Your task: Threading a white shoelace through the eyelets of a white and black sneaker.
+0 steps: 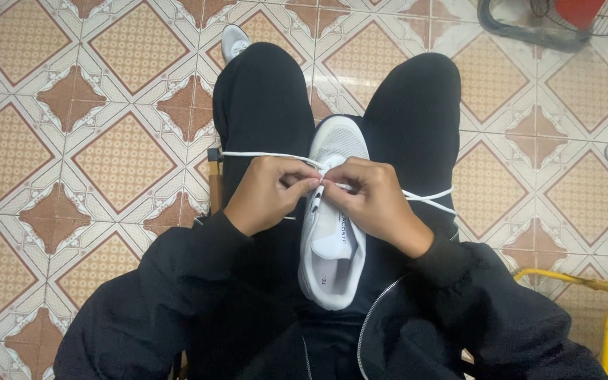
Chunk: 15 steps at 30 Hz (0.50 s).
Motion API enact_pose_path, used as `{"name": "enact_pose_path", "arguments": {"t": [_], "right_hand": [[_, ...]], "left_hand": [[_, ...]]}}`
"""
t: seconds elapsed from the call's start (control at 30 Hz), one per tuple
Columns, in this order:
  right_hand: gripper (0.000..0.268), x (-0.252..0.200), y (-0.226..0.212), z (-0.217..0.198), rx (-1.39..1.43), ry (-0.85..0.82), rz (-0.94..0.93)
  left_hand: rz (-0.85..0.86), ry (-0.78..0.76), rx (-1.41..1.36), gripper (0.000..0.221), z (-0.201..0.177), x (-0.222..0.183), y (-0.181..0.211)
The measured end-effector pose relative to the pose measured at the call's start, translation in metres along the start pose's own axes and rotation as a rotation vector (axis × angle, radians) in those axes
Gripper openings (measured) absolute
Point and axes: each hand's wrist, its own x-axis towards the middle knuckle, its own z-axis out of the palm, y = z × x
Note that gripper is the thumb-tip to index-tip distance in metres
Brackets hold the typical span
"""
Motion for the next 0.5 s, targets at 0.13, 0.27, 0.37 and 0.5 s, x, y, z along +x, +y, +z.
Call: {"name": "enact_pose_path", "arguments": {"t": [0.13, 0.27, 0.37, 0.5], "right_hand": [[0.01, -0.0017, -0.0002, 0.0054, -0.023, 0.04, -0.005], [0.01, -0.0021, 0.002, 0.0052, 0.007, 0.061, -0.004], [0.01, -0.0027, 0.004, 0.0068, 0.029, 0.071, -0.012], [0.01, -0.0032, -0.0031, 0.0092, 0.009, 0.127, -0.035]], "left_hand": [[-0.014, -0.003, -0.013, 0.015, 0.001, -0.0012, -0.0031], [-0.007, 0.004, -0.041, 0.015, 0.0027, -0.0011, -0.0078], [-0.008, 0.003, -0.042, 0.015, 0.0014, -0.0015, -0.0077], [-0.037, -0.021, -0.04, 0.018, -0.0037, -0.0001, -0.0002]]}}
